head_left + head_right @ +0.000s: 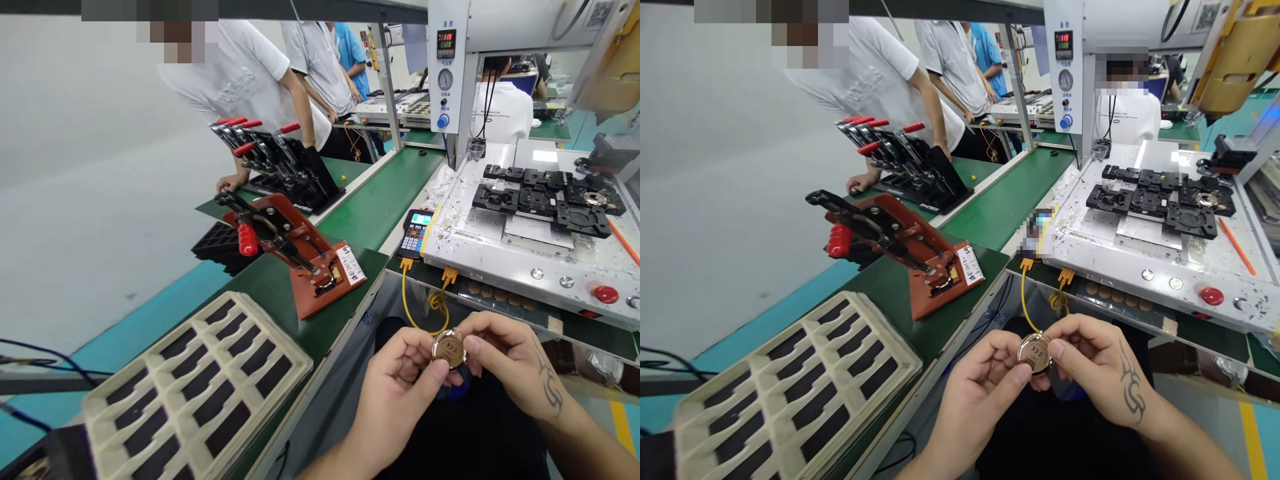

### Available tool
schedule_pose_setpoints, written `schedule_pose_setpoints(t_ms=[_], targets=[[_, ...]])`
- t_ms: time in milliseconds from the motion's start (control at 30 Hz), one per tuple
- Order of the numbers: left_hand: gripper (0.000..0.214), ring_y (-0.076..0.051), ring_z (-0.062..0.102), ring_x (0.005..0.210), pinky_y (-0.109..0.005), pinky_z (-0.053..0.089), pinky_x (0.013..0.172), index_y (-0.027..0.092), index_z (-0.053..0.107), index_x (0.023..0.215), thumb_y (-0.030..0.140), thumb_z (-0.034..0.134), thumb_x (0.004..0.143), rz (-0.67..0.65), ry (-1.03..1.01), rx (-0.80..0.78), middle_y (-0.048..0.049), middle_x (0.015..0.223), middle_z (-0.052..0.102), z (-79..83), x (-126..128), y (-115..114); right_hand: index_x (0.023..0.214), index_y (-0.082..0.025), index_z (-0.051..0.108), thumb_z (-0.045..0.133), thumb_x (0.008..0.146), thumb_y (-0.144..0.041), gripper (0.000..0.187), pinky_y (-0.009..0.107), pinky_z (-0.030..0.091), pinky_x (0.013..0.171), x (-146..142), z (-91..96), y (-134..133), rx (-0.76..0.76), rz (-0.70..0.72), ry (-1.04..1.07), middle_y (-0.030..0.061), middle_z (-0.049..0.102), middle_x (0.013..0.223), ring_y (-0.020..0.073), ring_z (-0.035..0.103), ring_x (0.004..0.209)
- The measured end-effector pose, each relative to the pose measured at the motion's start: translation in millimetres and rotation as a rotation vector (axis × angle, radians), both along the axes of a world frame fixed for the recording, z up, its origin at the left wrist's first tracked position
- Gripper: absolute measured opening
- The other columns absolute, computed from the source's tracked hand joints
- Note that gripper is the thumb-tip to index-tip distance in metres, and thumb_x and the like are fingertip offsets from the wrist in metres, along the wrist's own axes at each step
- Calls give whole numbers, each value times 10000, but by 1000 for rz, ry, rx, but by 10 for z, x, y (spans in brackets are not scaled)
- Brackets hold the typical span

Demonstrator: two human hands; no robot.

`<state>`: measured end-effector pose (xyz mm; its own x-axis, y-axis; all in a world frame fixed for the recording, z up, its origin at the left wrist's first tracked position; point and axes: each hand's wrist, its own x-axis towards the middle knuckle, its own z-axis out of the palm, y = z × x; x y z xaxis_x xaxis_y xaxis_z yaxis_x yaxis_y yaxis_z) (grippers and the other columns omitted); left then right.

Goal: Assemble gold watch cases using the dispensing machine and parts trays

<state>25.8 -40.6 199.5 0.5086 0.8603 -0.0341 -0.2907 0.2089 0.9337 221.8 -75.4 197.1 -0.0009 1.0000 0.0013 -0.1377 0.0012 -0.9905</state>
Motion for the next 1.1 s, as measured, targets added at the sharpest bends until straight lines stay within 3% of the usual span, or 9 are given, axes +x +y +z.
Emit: schedule_pose_setpoints(t_ms=[667, 1100], targets=[[244, -149, 800, 774, -216, 634, 733, 168, 687, 961, 351, 850, 953, -15, -28, -65, -36, 874, 814, -46, -4, 13, 1005, -253, 833, 773, 1014, -429, 186, 177, 537, 578, -12, 13, 4, 22, -10, -29, 8, 771, 782, 99, 643, 610], [215, -172, 828, 856, -229, 641, 792, 184, 694, 971, 332, 850, 954, 22, -88, 3, -25, 917, 812, 4, 246, 47, 1020, -266, 836, 745, 1038, -378, 145, 188, 559, 589, 120, 152, 14, 114, -134, -175, -2, 773, 780, 116, 672, 626]])
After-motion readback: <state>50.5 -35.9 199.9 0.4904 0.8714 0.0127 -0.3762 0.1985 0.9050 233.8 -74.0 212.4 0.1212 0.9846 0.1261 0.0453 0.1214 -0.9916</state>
